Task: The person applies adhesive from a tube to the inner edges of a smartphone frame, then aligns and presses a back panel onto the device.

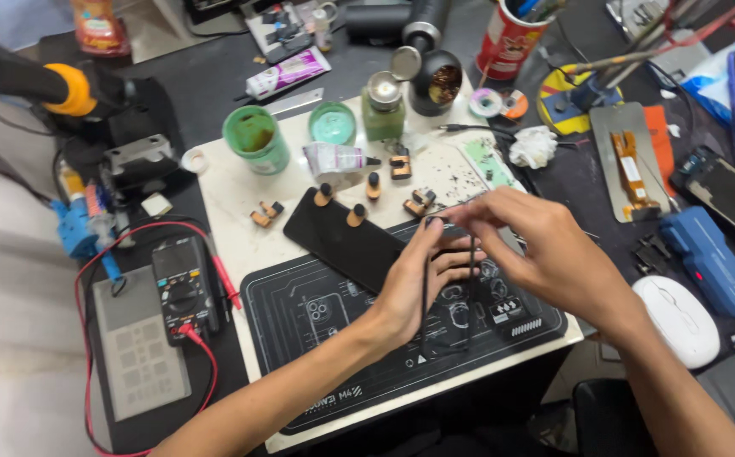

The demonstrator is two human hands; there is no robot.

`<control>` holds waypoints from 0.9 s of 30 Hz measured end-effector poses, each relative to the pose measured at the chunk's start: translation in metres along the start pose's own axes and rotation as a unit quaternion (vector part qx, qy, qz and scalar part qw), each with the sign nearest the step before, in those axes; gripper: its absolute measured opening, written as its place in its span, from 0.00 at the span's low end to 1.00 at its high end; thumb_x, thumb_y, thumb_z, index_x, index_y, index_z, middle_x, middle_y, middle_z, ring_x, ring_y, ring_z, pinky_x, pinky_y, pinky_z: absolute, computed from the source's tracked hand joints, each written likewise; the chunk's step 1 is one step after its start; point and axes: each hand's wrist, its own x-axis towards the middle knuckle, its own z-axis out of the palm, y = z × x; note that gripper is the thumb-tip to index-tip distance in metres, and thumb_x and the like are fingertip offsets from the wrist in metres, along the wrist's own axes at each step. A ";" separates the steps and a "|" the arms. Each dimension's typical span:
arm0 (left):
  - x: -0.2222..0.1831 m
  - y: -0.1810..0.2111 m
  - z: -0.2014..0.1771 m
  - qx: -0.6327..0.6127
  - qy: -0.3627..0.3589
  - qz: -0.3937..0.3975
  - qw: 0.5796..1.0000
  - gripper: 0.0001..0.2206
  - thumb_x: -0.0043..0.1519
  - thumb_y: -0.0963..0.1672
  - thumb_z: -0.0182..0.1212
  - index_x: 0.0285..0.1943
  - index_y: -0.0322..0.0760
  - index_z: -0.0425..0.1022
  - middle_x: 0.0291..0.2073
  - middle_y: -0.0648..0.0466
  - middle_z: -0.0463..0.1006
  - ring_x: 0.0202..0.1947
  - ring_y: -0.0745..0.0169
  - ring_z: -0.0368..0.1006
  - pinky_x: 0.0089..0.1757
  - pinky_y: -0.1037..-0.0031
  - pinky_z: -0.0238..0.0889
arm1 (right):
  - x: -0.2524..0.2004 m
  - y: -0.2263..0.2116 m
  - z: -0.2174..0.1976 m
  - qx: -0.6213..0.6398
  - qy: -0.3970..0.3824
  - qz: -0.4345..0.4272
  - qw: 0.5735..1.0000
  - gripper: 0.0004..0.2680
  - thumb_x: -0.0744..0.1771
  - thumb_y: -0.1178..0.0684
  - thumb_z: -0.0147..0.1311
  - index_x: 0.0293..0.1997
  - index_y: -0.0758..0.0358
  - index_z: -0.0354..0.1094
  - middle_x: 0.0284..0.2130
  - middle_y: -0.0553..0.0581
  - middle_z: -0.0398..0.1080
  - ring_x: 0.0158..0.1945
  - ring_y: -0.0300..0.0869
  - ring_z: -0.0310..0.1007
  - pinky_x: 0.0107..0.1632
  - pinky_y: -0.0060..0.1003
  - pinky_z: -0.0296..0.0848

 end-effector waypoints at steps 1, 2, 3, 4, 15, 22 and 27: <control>0.000 -0.004 -0.002 0.025 0.008 0.031 0.999 0.23 0.72 0.51 0.44 0.71 0.31 0.58 0.52 0.47 0.74 0.53 0.56 0.74 0.55 0.65 0.67 | 0.010 -0.006 0.005 -0.004 0.005 -0.021 1.000 0.07 0.68 0.57 0.52 0.48 0.66 0.72 0.39 0.57 0.76 0.42 0.46 0.80 0.46 0.39 0.76; 0.002 -0.008 -0.002 0.048 0.013 0.064 0.997 0.23 0.72 0.50 0.44 0.72 0.34 0.57 0.53 0.49 0.75 0.53 0.57 0.74 0.55 0.67 0.67 | 0.021 -0.011 0.010 -0.042 0.004 -0.029 0.999 0.07 0.68 0.56 0.52 0.48 0.65 0.72 0.40 0.58 0.75 0.41 0.48 0.79 0.45 0.41 0.75; 0.002 -0.013 -0.002 0.071 0.020 0.097 0.993 0.23 0.71 0.50 0.44 0.73 0.36 0.57 0.54 0.50 0.75 0.53 0.58 0.74 0.55 0.68 0.66 | 0.033 -0.017 0.019 -0.081 0.004 -0.038 0.996 0.07 0.68 0.56 0.53 0.48 0.64 0.71 0.41 0.58 0.74 0.40 0.51 0.78 0.43 0.44 0.75; 0.004 -0.016 0.000 0.087 0.038 0.116 0.989 0.22 0.73 0.49 0.44 0.72 0.33 0.58 0.53 0.51 0.75 0.53 0.60 0.73 0.56 0.68 0.66 | 0.046 -0.022 0.028 -0.119 0.000 -0.053 0.991 0.07 0.68 0.55 0.53 0.49 0.62 0.71 0.42 0.58 0.73 0.39 0.53 0.77 0.42 0.46 0.74; -0.025 -0.005 0.015 0.361 0.089 0.262 0.891 0.31 0.64 0.35 0.52 0.76 0.35 0.46 0.64 0.39 0.58 0.66 0.49 0.62 0.61 0.63 0.62 | 0.158 -0.009 0.104 -0.287 -0.075 -0.127 0.947 0.17 0.62 0.58 0.59 0.53 0.68 0.56 0.36 0.65 0.71 0.43 0.60 0.73 0.45 0.54 0.72; -0.029 0.011 0.017 0.393 0.080 0.222 0.889 0.35 0.61 0.36 0.48 0.80 0.34 0.42 0.76 0.37 0.48 0.77 0.42 0.44 0.67 0.61 0.47 | 0.170 0.004 0.104 -0.279 -0.077 -0.158 0.944 0.20 0.61 0.52 0.65 0.51 0.68 0.55 0.32 0.65 0.72 0.41 0.61 0.73 0.45 0.56 0.70; -0.030 0.010 0.022 0.443 0.075 0.183 0.875 0.36 0.62 0.36 0.46 0.80 0.27 0.33 0.80 0.36 0.33 0.81 0.47 0.25 0.71 0.65 0.29 | 0.178 0.005 0.097 -0.249 -0.125 -0.118 0.953 0.23 0.61 0.47 0.67 0.51 0.66 0.54 0.35 0.67 0.71 0.43 0.61 0.74 0.46 0.53 0.72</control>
